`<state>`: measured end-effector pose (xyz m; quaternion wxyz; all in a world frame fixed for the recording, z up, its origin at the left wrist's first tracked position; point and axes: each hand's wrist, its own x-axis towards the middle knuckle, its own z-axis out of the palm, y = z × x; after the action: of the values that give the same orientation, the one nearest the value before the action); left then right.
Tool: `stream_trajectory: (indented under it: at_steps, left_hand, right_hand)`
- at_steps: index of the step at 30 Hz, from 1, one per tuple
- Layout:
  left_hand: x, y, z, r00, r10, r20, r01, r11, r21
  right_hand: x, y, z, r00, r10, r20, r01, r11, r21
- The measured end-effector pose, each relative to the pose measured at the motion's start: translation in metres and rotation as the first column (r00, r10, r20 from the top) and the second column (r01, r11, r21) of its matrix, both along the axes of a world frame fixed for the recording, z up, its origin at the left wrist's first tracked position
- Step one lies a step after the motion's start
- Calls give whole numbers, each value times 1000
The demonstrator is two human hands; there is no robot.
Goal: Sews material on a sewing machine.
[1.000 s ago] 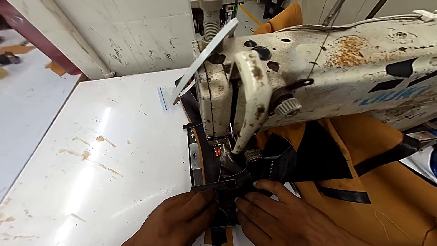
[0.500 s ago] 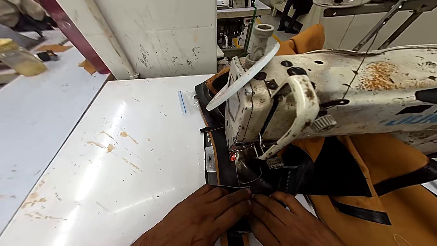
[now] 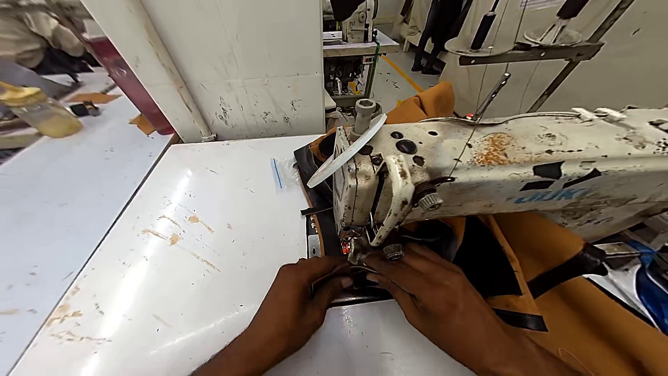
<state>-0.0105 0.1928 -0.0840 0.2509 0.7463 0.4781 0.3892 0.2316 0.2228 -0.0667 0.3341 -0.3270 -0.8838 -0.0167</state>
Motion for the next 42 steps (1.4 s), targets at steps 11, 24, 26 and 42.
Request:
stream_trajectory:
  at_steps: [11,24,26,42]
  left_hand:
    - [4,13,10,971,91,223,-58,987,-149]
    - [-3,12,8,964,2,265,27,994,-105]
    - [-1,8,11,962,1,274,29,994,-106]
    - [12,-1,19,944,219,246,-131,935,-329]
  right_hand:
    - [6,-41,-19,992,-129,-6,128,984,127]
    - [-16,-24,-17,968,-248,26,249,965,-79]
    - [-16,-24,-21,974,-226,14,227,972,-60]
    - [-3,-25,-24,959,-250,-131,259,964,56]
